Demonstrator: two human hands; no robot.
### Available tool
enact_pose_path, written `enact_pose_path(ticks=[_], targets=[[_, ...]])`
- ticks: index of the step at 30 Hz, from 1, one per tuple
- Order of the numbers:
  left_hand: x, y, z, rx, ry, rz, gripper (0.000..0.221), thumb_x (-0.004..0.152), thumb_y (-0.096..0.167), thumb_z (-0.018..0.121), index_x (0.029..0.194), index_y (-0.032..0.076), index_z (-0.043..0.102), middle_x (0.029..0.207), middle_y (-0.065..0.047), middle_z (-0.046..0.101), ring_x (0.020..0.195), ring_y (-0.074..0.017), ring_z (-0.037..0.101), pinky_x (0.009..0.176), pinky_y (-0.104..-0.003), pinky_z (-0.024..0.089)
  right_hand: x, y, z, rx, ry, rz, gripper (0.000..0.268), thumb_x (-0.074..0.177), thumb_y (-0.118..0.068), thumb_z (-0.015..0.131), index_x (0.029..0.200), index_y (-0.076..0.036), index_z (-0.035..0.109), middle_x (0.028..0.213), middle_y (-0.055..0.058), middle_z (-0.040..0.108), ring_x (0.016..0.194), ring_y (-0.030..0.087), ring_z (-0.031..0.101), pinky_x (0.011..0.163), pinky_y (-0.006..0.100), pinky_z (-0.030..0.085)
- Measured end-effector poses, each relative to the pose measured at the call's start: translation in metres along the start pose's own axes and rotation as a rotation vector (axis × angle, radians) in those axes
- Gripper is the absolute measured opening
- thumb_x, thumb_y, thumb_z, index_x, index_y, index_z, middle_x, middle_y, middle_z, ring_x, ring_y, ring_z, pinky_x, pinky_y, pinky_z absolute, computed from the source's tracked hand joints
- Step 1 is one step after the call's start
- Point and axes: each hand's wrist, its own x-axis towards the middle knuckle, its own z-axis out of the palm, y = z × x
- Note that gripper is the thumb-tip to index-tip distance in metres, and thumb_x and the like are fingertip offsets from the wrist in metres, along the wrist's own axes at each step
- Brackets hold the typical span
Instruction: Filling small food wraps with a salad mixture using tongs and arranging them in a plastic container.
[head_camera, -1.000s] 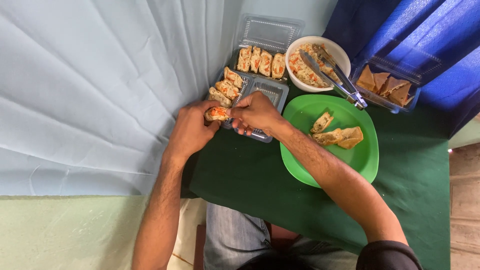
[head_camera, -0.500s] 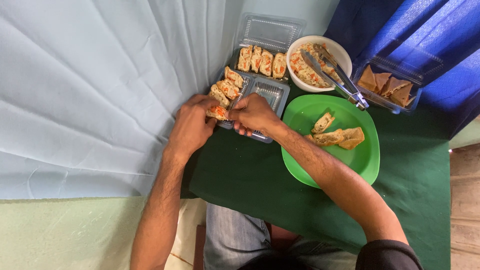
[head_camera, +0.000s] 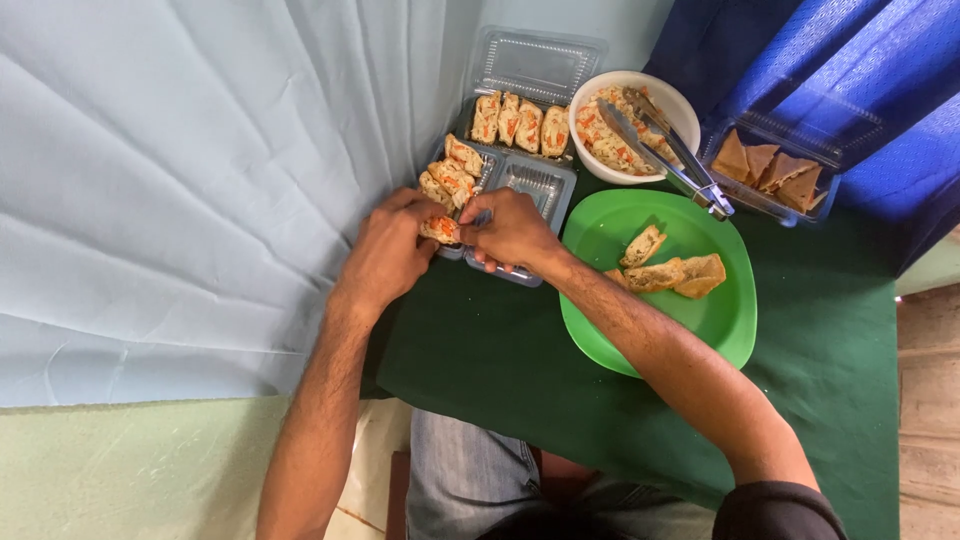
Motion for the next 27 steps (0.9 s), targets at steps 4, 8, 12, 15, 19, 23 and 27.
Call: enact_pose_path(ticks=[4,8,12,15,19,23,27], targets=[[-0.003,0.007,-0.004,-0.020,-0.010,-0.006,0.040,0.084,0.002,0.073,0.123,0.010,0.073,0.122,-0.014,0.064,0.118,-0.0392,0.065,0.097,-0.052,0.057,0.005,0.007,-0.001,-0.045,0.011,-0.010,0.019,0.085,-0.006,0.076,0.103,-0.001,0.075,0.055,0.013,0.067,0.038,0.015,0.064,0.027,0.021,0.047],[-0.005,0.011,-0.008,-0.049,-0.011,-0.007,0.040,0.085,0.000,0.072,0.125,0.007,0.072,0.122,-0.017,0.064,0.117,-0.0401,0.065,0.096,-0.052,0.058,0.007,0.010,0.000,-0.047,0.013,-0.021,0.019,0.084,-0.006,0.077,0.103,-0.002,0.075,0.054,0.012,0.066,0.038,0.014,0.063,0.026,0.020,0.046],[-0.006,0.013,-0.011,-0.042,-0.040,-0.013,0.043,0.084,0.001,0.074,0.126,0.006,0.070,0.126,-0.016,0.062,0.118,-0.0404,0.065,0.096,-0.052,0.058,0.008,0.010,0.000,-0.051,0.017,-0.015,0.020,0.083,-0.007,0.078,0.102,-0.003,0.076,0.054,0.013,0.066,0.038,0.015,0.063,0.027,0.021,0.045],[-0.007,0.019,-0.016,-0.021,-0.047,-0.015,0.045,0.083,0.001,0.075,0.128,0.005,0.069,0.128,-0.017,0.061,0.119,-0.0409,0.065,0.097,-0.052,0.058,0.011,0.014,0.000,-0.059,0.015,-0.012,0.019,0.083,-0.007,0.078,0.102,-0.004,0.076,0.054,0.013,0.067,0.038,0.015,0.063,0.027,0.021,0.046],[-0.009,0.024,-0.021,-0.016,-0.047,-0.033,0.047,0.082,0.001,0.075,0.128,0.006,0.069,0.130,-0.016,0.061,0.120,-0.0411,0.064,0.097,-0.052,0.058,0.004,0.004,-0.004,-0.033,0.018,-0.001,0.022,0.083,-0.007,0.078,0.104,-0.004,0.076,0.055,0.014,0.067,0.039,0.015,0.063,0.027,0.021,0.046],[-0.012,0.035,-0.031,0.001,-0.032,-0.059,0.049,0.082,-0.001,0.075,0.130,0.005,0.067,0.133,-0.016,0.059,0.119,-0.0405,0.065,0.098,-0.053,0.057,-0.002,-0.003,-0.013,0.012,-0.002,-0.026,0.021,0.085,-0.009,0.078,0.105,-0.002,0.076,0.055,0.014,0.066,0.037,0.014,0.061,0.026,0.019,0.044],[-0.006,0.045,-0.040,-0.037,0.079,-0.003,0.040,0.088,0.004,0.072,0.128,0.002,0.068,0.121,-0.017,0.063,0.106,-0.0381,0.070,0.087,-0.051,0.061,-0.014,-0.013,-0.026,0.092,0.025,-0.065,0.020,0.090,-0.008,0.071,0.108,0.000,0.074,0.056,0.015,0.064,0.037,0.013,0.057,0.026,0.018,0.042]])
